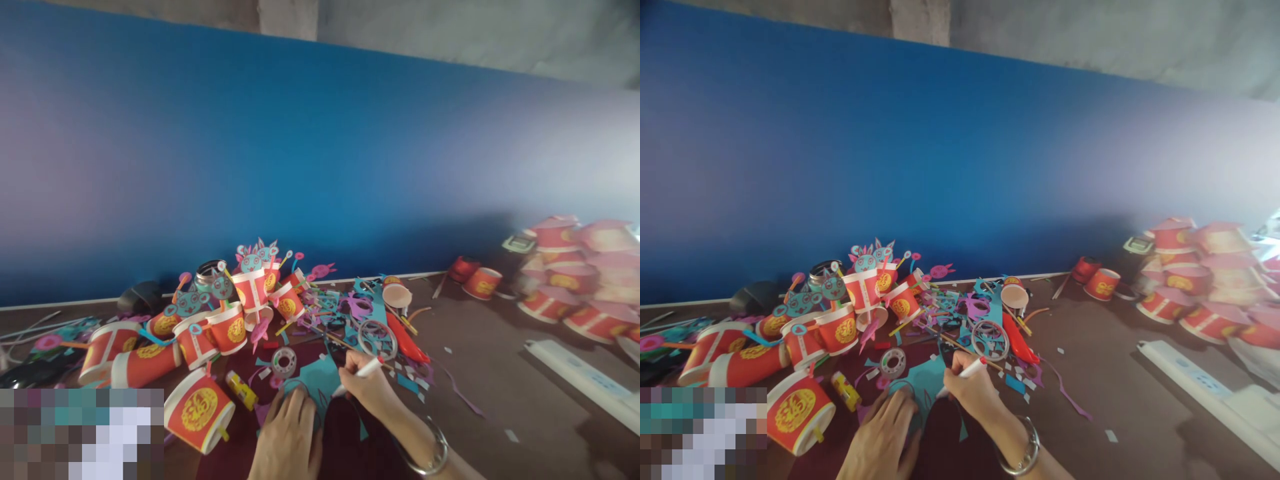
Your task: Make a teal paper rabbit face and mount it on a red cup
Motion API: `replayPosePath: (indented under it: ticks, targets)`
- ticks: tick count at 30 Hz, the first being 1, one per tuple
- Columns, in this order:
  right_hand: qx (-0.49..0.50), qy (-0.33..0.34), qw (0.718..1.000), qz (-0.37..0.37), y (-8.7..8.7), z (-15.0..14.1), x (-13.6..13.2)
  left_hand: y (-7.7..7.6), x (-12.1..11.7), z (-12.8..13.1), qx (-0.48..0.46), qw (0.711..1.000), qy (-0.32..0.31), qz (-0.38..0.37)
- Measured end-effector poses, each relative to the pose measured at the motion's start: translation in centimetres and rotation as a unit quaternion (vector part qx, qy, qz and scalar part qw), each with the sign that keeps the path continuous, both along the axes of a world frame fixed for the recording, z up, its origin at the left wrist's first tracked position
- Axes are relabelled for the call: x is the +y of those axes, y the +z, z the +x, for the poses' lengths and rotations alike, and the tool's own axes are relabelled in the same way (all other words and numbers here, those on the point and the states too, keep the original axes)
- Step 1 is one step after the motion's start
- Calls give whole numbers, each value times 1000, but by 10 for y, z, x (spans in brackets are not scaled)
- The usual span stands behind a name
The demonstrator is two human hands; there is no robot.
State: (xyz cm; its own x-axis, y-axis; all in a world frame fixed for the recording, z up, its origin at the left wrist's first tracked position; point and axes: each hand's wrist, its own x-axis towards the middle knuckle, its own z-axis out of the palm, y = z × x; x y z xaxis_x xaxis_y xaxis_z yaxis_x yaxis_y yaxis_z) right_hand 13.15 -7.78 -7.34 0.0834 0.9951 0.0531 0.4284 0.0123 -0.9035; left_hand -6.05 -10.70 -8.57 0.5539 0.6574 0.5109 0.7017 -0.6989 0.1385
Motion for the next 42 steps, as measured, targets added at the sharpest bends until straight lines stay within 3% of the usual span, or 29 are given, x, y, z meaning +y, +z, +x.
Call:
replayPosePath:
  ticks: [13,25,42]
  targets:
    - [-55,50,997,11,-1,-1,-3,1,-2,0,5,1000,2,-8]
    - [5,13,1000,-5,-5,1,1,2,-2,-1,14,999,3,-41]
    - [-53,22,998,3,-6,1,2,1,0,1,-4,1000,1,-8]
